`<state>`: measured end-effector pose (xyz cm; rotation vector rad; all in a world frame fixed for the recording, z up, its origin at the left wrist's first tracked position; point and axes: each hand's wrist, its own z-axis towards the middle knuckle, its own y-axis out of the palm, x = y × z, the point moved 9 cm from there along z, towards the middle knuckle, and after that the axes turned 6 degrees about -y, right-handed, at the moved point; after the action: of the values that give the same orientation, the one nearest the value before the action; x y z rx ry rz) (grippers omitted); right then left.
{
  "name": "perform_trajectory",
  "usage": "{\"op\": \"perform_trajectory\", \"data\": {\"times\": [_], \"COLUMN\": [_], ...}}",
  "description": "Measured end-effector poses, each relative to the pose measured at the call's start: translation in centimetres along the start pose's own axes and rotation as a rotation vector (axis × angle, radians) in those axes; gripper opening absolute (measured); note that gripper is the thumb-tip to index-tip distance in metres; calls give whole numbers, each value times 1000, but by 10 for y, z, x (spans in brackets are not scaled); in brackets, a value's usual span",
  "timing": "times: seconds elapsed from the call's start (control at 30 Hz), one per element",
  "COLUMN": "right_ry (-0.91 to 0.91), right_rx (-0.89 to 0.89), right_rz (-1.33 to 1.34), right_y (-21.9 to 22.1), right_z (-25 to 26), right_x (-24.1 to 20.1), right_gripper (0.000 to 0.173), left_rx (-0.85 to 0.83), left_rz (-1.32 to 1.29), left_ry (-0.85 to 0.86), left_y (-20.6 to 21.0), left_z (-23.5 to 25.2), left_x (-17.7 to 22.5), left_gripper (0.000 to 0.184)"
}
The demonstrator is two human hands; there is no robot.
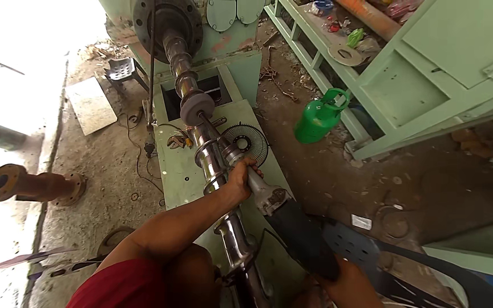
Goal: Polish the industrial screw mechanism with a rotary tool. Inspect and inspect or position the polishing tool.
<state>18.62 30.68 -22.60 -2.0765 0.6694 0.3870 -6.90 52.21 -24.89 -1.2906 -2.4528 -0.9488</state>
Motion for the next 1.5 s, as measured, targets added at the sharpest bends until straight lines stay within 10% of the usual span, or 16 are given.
{"op": "perform_trajectory", "data": {"times": [1.5], "right_ry": [30], "right_rx": [14], "right_rz": [-2], "right_y": [8], "right_z": [8], "right_x": [8], "right_gripper": [46], "left_rx": [-7], "left_rz": [-8], "left_ry": [24], "left_y": [0], "left_z": [5], "left_x": [-2], "left_gripper": [6]}}
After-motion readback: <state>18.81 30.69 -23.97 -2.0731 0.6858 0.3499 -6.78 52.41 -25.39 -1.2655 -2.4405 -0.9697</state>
